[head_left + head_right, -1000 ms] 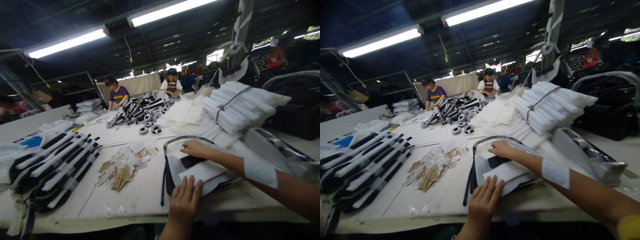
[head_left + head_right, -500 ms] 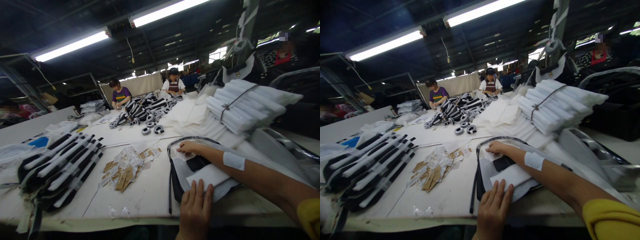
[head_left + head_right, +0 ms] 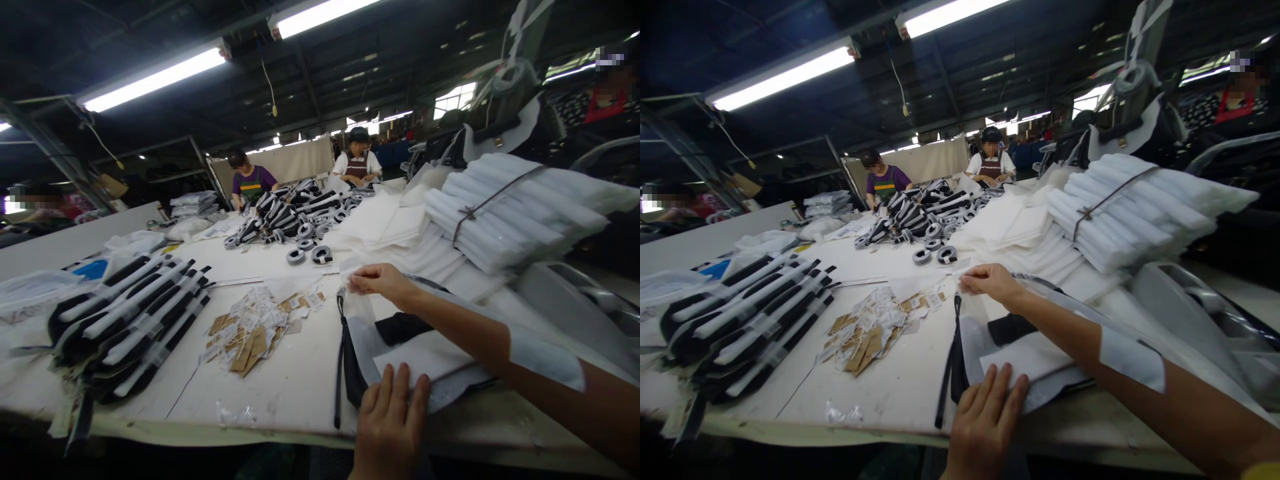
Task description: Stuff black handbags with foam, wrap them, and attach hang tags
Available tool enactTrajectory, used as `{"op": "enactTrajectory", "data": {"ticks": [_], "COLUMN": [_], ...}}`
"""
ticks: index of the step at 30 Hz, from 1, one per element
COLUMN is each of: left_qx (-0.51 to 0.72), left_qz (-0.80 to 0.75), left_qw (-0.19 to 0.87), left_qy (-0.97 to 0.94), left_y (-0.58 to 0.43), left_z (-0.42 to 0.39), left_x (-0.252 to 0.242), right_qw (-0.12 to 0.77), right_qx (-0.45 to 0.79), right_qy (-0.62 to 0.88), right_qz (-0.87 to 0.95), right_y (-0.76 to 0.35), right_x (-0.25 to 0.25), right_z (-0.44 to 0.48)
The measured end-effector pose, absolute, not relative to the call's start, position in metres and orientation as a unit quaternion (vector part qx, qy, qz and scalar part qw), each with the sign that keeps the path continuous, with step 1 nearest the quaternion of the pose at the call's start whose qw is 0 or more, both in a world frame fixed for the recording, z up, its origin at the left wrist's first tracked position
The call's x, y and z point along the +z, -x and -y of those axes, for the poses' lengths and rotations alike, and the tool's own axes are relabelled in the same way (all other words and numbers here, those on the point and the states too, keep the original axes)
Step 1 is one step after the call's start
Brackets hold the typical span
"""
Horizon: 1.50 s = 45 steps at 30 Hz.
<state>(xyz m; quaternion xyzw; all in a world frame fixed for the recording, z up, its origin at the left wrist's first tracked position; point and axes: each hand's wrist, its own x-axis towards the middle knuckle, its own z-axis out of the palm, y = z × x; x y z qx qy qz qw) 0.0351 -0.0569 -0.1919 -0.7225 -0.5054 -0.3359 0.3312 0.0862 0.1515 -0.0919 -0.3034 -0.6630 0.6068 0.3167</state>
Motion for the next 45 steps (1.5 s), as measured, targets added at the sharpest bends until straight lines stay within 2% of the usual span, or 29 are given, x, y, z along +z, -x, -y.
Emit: {"op": "enactTrajectory", "data": {"ticks": [6, 11, 23, 30, 36, 39, 41, 45], "left_qx": [-0.318, -0.352, -0.416, -0.429, -0.394, -0.389, -0.39, -0.396], "left_qz": [0.51, 0.528, 0.504, 0.515, 0.516, 0.513, 0.511, 0.506], "left_qw": [0.306, 0.256, 0.224, 0.231, 0.217, 0.22, 0.221, 0.237], "left_qy": [0.738, 0.729, 0.723, 0.705, 0.729, 0.732, 0.734, 0.728], "left_y": [-0.033, -0.035, -0.023, -0.022, -0.021, -0.021, -0.021, -0.021], "left_z": [0.06, 0.061, 0.07, 0.071, 0.071, 0.071, 0.07, 0.068], "left_x": [-0.184, -0.182, -0.2, -0.211, -0.205, -0.202, -0.201, -0.202], "right_qw": [0.272, 0.221, 0.282, 0.309, 0.284, 0.303, 0.28, 0.099], "right_qx": [0.461, 0.442, 0.369, 0.253, 0.251, 0.201, 0.146, 0.144], "right_qy": [0.19, 0.085, 0.054, 0.025, 0.055, 0.147, 0.211, 0.228], "right_qz": [0.823, 0.865, 0.884, 0.916, 0.924, 0.92, 0.925, 0.958], "right_y": [-0.144, -0.178, -0.206, -0.216, -0.221, -0.208, -0.191, -0.156], "right_x": [-0.094, -0.118, -0.142, -0.153, -0.128, -0.116, -0.116, -0.122], "right_z": [-0.09, -0.061, -0.045, -0.029, -0.024, -0.046, -0.07, -0.109]}}
